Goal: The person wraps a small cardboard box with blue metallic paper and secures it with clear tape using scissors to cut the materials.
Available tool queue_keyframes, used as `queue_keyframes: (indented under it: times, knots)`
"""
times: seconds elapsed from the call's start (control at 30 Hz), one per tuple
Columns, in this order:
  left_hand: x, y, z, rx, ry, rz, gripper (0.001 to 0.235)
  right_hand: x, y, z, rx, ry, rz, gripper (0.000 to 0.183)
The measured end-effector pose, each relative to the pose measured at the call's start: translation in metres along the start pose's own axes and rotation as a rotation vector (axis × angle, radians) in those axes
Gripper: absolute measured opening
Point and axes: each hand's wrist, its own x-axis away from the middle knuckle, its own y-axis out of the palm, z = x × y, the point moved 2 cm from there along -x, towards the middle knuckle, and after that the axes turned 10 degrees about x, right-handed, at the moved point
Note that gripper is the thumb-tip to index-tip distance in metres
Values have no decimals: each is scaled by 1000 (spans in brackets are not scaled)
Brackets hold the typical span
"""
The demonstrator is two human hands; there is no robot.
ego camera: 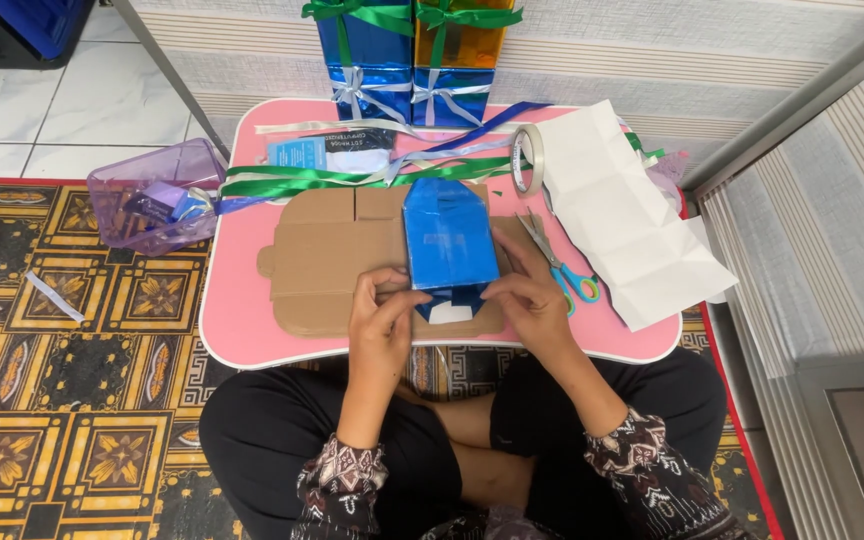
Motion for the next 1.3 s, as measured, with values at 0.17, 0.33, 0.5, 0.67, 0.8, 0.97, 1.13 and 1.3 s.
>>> queue_keyframes:
  times: [0.17,0.33,0.5,0.67,0.8,0.97,1.13,1.3]
  knots:
    - [0,-4,3,-4,53,-39,28,4,-2,-9,102,-22,35,19]
    - [-1,-2,-3,-41,88,-45,15,3,-1,-8,186,-72,35,15]
    - [0,-1,-16,-154,108,-88,14,-3,-5,-17,319,-69,20,14]
    - [-5,-1,-12,-156,58,-97,20,-10,-11,-17,258,-2,-20,26]
    - [-12,-3,5,-169,45,-135,31,-28,-11,-29,199,-20,-104,38]
    - [-18,-1,9,-125,39,-127,33,-26,-6,-3,263,-112,-162,29]
    - [-17,0,7,-116,65,-122,31,-25,-3,4,296,-149,-174,23]
    - [-11,3,-6,-159,123,-117,24,-24,0,6,401,-240,-133,16]
